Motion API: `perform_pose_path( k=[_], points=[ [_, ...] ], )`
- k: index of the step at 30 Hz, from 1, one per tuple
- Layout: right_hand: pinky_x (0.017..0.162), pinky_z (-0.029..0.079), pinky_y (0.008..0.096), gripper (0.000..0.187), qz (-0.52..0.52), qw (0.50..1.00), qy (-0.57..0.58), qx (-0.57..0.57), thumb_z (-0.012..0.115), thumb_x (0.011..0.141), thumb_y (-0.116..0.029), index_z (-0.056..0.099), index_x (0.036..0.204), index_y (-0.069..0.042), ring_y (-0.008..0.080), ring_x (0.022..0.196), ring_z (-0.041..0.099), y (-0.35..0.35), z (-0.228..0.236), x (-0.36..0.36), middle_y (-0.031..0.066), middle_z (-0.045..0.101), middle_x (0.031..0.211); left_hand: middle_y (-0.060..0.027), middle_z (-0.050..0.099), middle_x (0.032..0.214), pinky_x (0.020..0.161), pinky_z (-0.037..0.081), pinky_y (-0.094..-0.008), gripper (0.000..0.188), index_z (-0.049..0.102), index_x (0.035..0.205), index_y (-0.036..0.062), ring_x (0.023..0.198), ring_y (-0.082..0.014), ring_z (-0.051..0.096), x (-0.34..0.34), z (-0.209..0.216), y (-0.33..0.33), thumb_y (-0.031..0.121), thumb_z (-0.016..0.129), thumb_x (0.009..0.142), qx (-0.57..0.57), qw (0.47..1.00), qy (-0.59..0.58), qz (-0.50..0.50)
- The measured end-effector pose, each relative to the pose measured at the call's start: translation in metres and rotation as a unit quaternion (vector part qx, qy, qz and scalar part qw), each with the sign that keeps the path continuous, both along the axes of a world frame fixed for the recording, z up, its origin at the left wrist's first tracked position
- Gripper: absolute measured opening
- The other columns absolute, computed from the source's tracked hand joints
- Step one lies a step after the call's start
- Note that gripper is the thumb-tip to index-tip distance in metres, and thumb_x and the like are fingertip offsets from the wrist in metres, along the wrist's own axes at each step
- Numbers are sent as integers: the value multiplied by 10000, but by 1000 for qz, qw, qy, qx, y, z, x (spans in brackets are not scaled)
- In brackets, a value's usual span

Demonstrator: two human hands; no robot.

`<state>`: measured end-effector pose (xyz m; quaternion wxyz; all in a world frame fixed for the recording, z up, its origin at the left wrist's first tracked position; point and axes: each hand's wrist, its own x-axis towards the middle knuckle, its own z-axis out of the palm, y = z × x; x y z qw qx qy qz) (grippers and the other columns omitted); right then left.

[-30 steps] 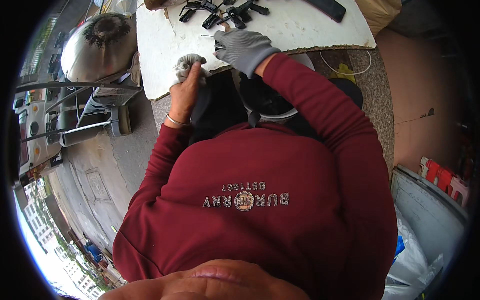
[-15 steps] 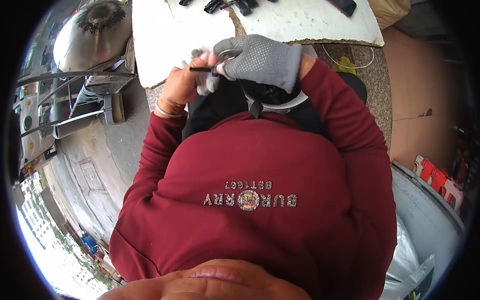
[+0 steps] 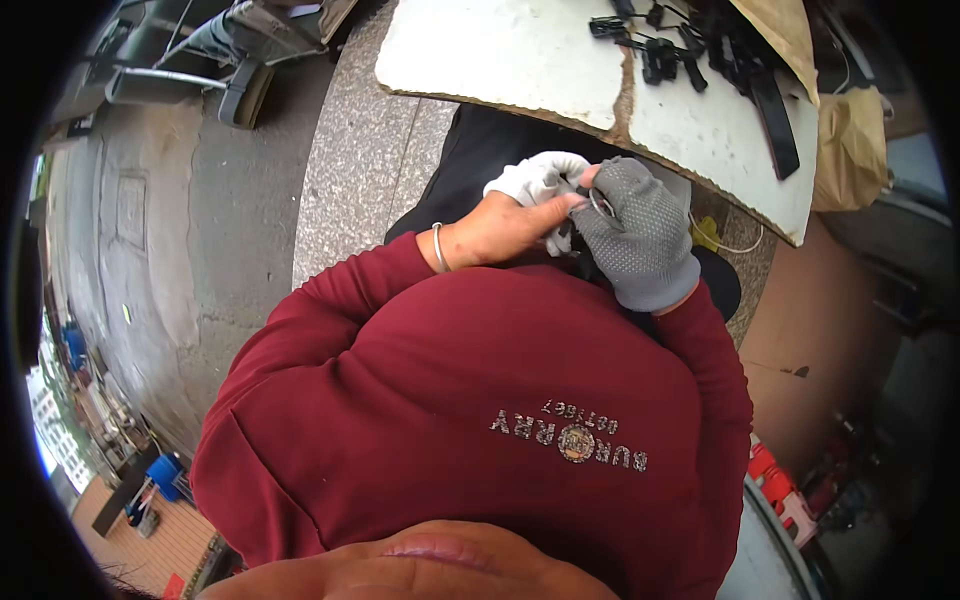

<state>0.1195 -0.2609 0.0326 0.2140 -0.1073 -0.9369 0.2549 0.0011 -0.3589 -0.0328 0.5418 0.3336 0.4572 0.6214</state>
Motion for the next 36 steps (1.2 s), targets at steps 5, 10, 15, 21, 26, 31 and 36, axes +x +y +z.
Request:
perform_pose_path(
  k=[5, 10, 15, 21, 26, 31, 36],
  points=[
    [599, 442, 287, 307, 52, 991, -112, -48, 686, 658, -62, 523, 917, -78, 204, 683, 533, -146, -61, -156, 74, 539, 823, -11, 551, 780, 522, 467, -211, 196, 497, 1036, 34, 684, -47, 518, -149, -75, -140, 88, 506, 847, 16, 997, -51, 58],
    [608, 443, 327, 234, 60, 967, -241, 59, 679, 670, -105, 530, 849, -78, 252, 696, 546, -234, -109, -273, 91, 540, 807, -51, 581, 806, 575, 464, -190, 227, 484, 1055, 7, 653, -59, 531, -253, -120, -230, 76, 480, 839, -6, 990, -83, 115],
    [604, 398, 212, 94, -44, 993, -111, -9, 586, 776, 8, 503, 813, -18, 89, 663, 467, -340, -181, -393, 21, 491, 734, -68, 598, 806, 573, 473, -211, 226, 461, 1066, -24, 628, -82, 550, -363, -201, -329, 45, 439, 852, 54, 977, -171, 113],
    [592, 405, 221, 127, -140, 953, -228, -145, 606, 759, -29, 525, 856, -13, 94, 632, 462, -391, -247, -474, 10, 491, 697, -105, 584, 750, 594, 462, -311, 230, 523, 968, 37, 662, -199, 586, -441, -268, -404, 168, 540, 780, 98, 989, 29, 108],
    [542, 380, 202, 120, -198, 874, -339, -287, 518, 834, -139, 541, 878, -30, 63, 592, 450, -395, -231, -483, -19, 472, 656, -119, 567, 722, 581, 451, -326, 208, 540, 948, 38, 635, -254, 564, -448, -280, -400, 157, 522, 778, 127, 962, 117, 210],
    [498, 363, 217, 159, 17, 893, -388, -227, 448, 857, -169, 538, 852, -38, 66, 536, 432, -326, -207, -464, -14, 464, 614, -50, 596, 692, 500, 452, -199, 224, 505, 1031, -13, 552, -72, 553, -420, -257, -344, 90, 509, 832, 119, 964, 119, 207],
    [464, 369, 203, 248, -68, 840, -389, -371, 455, 878, -259, 543, 784, -47, 58, 495, 438, -272, -171, -397, -6, 539, 652, -49, 601, 686, 500, 445, -206, 185, 518, 997, -29, 553, -81, 550, -359, -204, -293, 72, 487, 845, 81, 988, 36, 130]
  ],
)
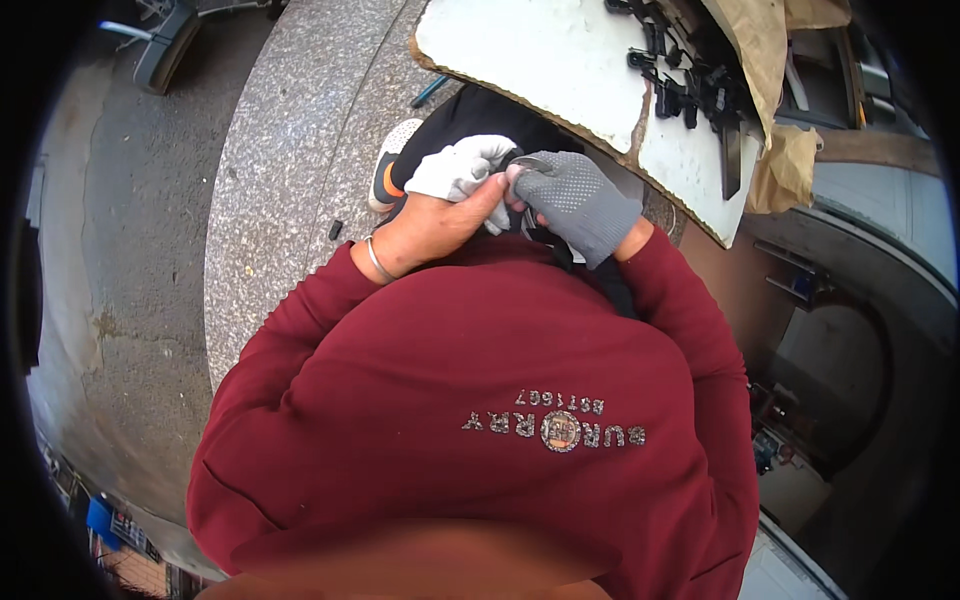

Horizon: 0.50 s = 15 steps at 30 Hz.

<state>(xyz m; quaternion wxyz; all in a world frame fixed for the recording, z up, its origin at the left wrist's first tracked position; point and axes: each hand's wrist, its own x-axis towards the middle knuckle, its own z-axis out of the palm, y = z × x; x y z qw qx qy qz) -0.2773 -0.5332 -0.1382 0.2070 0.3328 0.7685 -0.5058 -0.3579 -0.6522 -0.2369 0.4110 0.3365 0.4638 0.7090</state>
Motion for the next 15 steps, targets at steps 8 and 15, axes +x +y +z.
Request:
perform_pose_path(
  k=[8, 15],
  points=[
    [450, 371, 174, 310, -72, 984, 159, -23, 453, 886, -317, 560, 792, -42, 35, 469, 431, 102, 87, 175, 1, 539, 622, -45, 588, 662, 571, 449, -238, 108, 528, 900, -25, 592, -134, 558, 143, 137, 116, 31, 480, 821, 22, 940, 340, -20],
    [609, 446, 227, 135, -97, 966, 229, 76, 523, 811, -108, 570, 907, -26, 75, 680, 526, 204, 199, 324, 26, 567, 774, -27, 565, 806, 522, 395, -181, 214, 431, 1051, 41, 593, -58, 471, 283, 233, 215, 100, 512, 862, -19, 998, -9, -58]
  ],
)
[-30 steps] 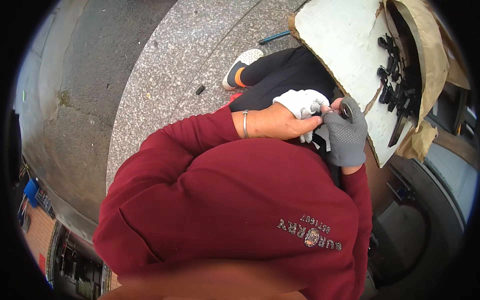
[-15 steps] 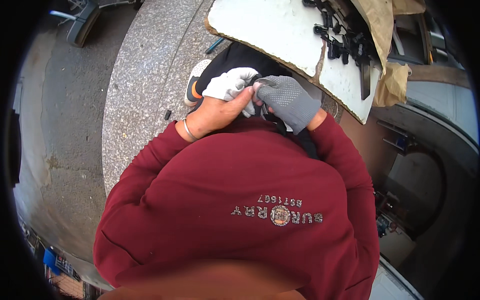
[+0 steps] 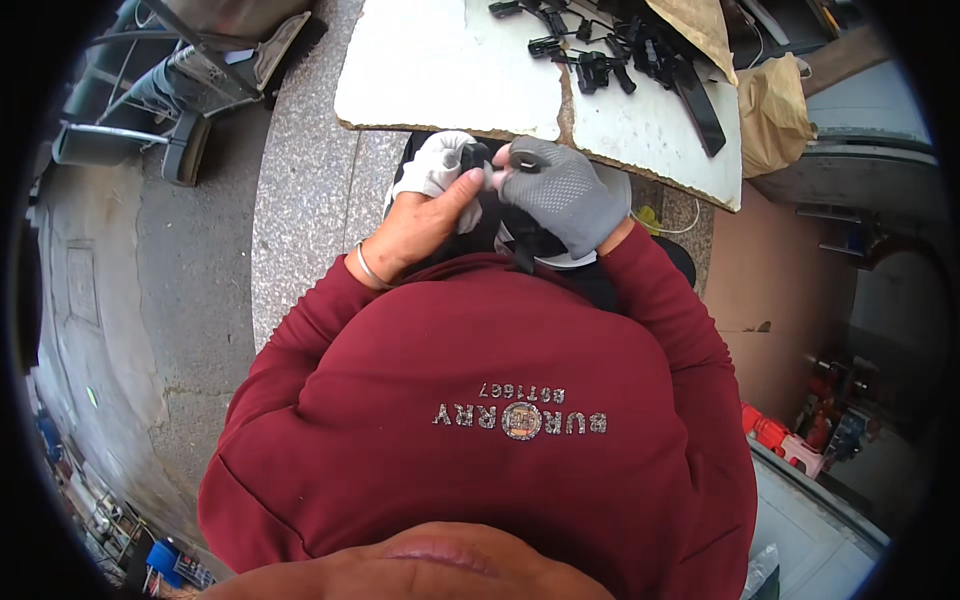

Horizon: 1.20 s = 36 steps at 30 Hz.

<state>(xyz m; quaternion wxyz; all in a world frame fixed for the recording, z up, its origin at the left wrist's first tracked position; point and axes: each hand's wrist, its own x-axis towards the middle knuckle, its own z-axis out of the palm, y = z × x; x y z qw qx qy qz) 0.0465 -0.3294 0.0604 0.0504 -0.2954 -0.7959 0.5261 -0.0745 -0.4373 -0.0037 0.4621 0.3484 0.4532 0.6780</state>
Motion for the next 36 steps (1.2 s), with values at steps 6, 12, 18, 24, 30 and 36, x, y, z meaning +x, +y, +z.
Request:
perform_pose_path(
  k=[6, 12, 18, 24, 30, 36],
  points=[
    [654, 484, 291, 116, 150, 940, 100, 290, 579, 788, -136, 606, 850, -41, 232, 752, 595, 79, 23, 125, 65, 611, 806, -61, 565, 831, 533, 423, -195, 256, 378, 1125, 23, 590, -73, 489, 93, 41, 77, 67, 432, 878, -34, 987, -121, -97],
    [655, 464, 260, 175, 59, 941, 237, 233, 650, 714, -33, 591, 876, -61, 157, 738, 589, 152, 41, 238, 54, 600, 781, -28, 549, 783, 475, 397, -192, 335, 368, 1196, 24, 524, -57, 447, 200, 79, 158, 41, 394, 862, -63, 987, 59, -135],
    [607, 419, 232, 186, -78, 972, 204, 88, 677, 695, -75, 530, 809, -65, 92, 642, 468, 191, 43, 318, 2, 474, 700, 4, 515, 780, 520, 379, -181, 286, 416, 1140, 28, 592, -39, 444, 287, 106, 212, 56, 410, 855, -91, 967, 26, -237],
    [592, 411, 268, 127, -48, 977, 172, 116, 583, 782, -146, 499, 763, -52, 144, 630, 478, 220, 46, 382, 49, 484, 701, 8, 489, 806, 529, 362, -172, 232, 444, 1079, 42, 616, -30, 425, 350, 100, 234, 57, 432, 848, -39, 976, 92, -193],
    [592, 467, 315, 234, 199, 922, 112, 313, 473, 855, -211, 562, 773, -10, 197, 623, 573, 225, 54, 390, 88, 567, 707, -13, 514, 826, 519, 339, -171, 245, 434, 1106, 43, 579, -46, 418, 355, 108, 231, 52, 437, 861, -92, 971, 81, -205],
    [526, 456, 296, 359, 67, 994, -18, -89, 400, 902, -283, 558, 731, -10, 166, 504, 550, 209, 42, 378, 70, 577, 589, -58, 541, 754, 588, 416, -207, 232, 438, 1080, 1, 621, -103, 536, 351, 98, 226, 1, 421, 848, 22, 948, 233, -216]
  ],
)
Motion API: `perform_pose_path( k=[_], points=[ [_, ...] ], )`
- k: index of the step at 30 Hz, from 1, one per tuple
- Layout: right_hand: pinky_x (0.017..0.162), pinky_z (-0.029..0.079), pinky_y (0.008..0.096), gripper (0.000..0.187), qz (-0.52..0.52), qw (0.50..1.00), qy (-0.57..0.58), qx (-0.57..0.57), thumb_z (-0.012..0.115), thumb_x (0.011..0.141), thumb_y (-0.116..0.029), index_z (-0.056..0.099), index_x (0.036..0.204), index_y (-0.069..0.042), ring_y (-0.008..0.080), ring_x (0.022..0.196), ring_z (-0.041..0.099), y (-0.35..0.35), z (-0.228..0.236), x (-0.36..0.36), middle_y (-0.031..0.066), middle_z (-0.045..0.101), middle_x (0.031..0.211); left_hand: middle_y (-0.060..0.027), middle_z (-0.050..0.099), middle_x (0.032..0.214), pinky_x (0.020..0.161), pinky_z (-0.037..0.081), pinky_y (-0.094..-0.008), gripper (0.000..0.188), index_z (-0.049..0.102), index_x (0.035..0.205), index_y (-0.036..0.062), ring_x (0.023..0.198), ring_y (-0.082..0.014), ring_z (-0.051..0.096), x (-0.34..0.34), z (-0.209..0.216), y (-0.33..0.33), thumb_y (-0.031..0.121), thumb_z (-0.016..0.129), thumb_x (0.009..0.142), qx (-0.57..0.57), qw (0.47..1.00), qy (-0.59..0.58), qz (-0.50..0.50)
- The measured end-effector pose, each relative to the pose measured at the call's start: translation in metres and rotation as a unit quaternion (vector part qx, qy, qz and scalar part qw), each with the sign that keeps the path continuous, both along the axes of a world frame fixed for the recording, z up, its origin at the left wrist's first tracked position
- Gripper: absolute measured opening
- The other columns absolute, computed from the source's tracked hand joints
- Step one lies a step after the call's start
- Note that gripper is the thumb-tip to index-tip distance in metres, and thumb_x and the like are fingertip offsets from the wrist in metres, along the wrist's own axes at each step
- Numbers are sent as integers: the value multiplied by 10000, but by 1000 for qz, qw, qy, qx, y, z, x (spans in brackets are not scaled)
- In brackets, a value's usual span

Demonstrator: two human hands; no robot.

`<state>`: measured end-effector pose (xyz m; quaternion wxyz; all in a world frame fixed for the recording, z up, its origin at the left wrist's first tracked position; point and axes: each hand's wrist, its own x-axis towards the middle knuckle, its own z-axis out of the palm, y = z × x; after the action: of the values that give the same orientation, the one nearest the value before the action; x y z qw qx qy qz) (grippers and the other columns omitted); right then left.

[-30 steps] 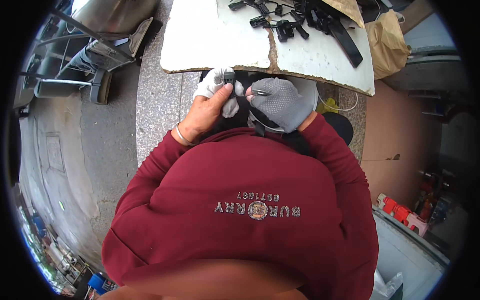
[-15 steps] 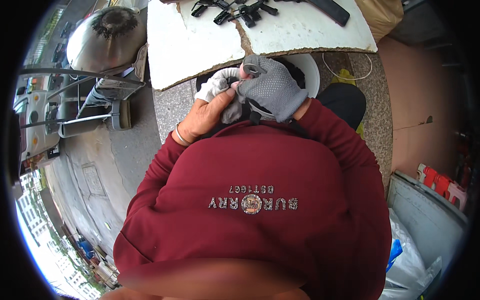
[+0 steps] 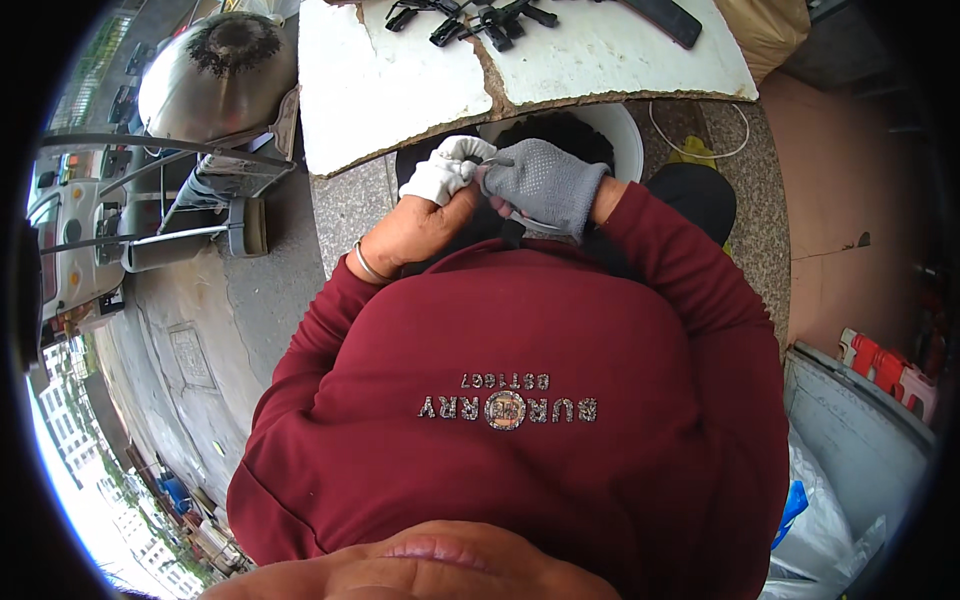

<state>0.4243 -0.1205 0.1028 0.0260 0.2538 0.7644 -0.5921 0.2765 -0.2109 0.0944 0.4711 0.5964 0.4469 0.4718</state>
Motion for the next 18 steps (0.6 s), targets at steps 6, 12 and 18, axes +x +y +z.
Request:
perform_pose_path(
  k=[6, 12, 18],
  points=[
    [483, 432, 247, 334, -111, 991, 41, -54, 429, 892, -283, 551, 719, -24, 113, 485, 512, -24, -43, -27, 42, 574, 624, -111, 557, 677, 561, 452, -284, 234, 423, 1029, 5, 609, -192, 578, -31, -33, -8, 4, 414, 795, 2, 998, 66, -6],
    [438, 340, 186, 272, -264, 961, -59, 63, 489, 852, -326, 547, 779, -71, 47, 470, 410, -12, -73, -73, -25, 510, 610, -138, 590, 839, 666, 468, -296, 435, 381, 1208, 24, 706, -228, 594, -105, -131, -4, 125, 533, 814, 43, 987, 150, 45],
    [495, 361, 245, 259, -261, 941, -202, 77, 491, 839, -295, 537, 749, -56, 101, 510, 439, -47, -190, -150, 17, 508, 601, -56, 585, 865, 589, 484, -221, 237, 524, 1074, 18, 693, -122, 591, -325, -192, -113, 120, 503, 862, -235, 962, -99, 97]
  ],
)
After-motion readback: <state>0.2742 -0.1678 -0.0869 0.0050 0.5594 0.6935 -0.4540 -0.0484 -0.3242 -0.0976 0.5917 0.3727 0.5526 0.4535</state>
